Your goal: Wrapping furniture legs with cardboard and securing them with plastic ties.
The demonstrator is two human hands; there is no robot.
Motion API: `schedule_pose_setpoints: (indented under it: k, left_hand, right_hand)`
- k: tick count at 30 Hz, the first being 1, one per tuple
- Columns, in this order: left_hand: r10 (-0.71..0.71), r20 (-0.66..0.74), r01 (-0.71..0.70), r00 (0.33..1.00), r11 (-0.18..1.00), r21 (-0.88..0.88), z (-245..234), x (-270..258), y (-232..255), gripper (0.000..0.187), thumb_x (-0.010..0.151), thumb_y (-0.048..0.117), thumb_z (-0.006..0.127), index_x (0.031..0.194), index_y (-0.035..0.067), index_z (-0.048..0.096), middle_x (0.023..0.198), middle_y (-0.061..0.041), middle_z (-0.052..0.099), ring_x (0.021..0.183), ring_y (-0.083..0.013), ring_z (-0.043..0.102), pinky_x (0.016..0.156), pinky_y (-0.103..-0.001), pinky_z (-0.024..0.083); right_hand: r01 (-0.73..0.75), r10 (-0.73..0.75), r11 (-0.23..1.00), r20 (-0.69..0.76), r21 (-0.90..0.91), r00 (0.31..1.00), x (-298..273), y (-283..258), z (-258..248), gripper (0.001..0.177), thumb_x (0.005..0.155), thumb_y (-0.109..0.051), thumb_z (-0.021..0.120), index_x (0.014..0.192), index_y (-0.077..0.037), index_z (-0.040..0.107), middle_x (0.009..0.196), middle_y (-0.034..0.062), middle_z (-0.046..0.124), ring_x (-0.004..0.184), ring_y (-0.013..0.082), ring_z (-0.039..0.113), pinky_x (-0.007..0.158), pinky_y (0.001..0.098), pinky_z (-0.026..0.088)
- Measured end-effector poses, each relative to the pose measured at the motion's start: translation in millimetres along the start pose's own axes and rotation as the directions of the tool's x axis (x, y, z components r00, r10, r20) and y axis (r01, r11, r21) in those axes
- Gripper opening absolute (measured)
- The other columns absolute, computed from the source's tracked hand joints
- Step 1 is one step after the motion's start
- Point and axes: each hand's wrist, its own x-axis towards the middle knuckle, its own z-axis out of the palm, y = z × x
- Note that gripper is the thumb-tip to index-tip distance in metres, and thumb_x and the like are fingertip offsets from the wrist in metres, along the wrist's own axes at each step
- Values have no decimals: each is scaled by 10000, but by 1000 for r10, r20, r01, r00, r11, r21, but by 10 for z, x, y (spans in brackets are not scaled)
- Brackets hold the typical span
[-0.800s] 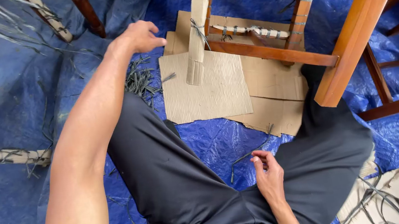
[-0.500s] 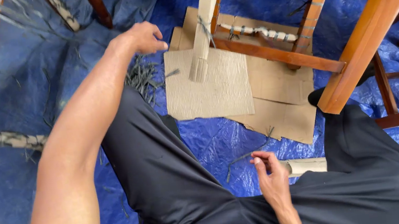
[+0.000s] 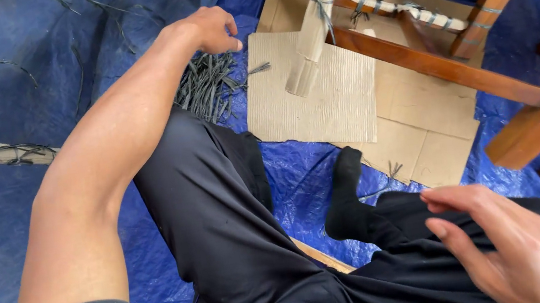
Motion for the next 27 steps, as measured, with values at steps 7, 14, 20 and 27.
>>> schedule_pose_setpoints:
  k: [7, 14, 20, 27]
  left_hand:
    - [5, 47, -18, 999, 962, 274, 369, 637, -109, 235, 851, 153, 738, 1078, 149, 797, 1049, -97, 772, 977, -346, 719, 891, -485, 570]
    - [-85, 391, -2, 916, 976, 217, 1949, 1721, -569, 285, 804, 223, 666, 972, 24, 781, 1018, -191, 751, 898, -365, 694, 826, -485, 566]
    - [-114, 466, 74, 877, 992, 102, 2473, 1676, -572, 274, 735, 189, 701, 897, -28, 744, 815, -162, 728, 671, -317, 649, 630, -425, 547]
    - [-146, 326, 107, 934, 985, 133, 1982, 1630, -598, 195, 653, 51, 747, 832, -26, 750, 831, -180, 737, 746, -355, 686, 672, -452, 571]
  right_hand:
    - [-15, -25, 991, 292, 135, 956, 1694, -246, 98, 241, 837, -229, 729, 1061, -140, 747, 976, -46, 851, 665, 161, 795, 541, 338, 601]
    - [279, -330, 863, 52, 422, 943, 2839, -150, 386, 142, 859, -77, 709, 999, -64, 724, 851, 3, 766, 632, 140, 706, 581, 268, 552]
    - [139, -245, 845, 142, 516, 959, 3059, 13, 419, 105, 870, -124, 697, 949, -91, 758, 776, -17, 799, 574, 116, 720, 510, 266, 565]
    - [-10, -24, 815, 51, 579, 998, 2808, 120, 337, 108, 927, -68, 674, 960, -17, 763, 686, 36, 734, 585, 98, 680, 504, 219, 525]
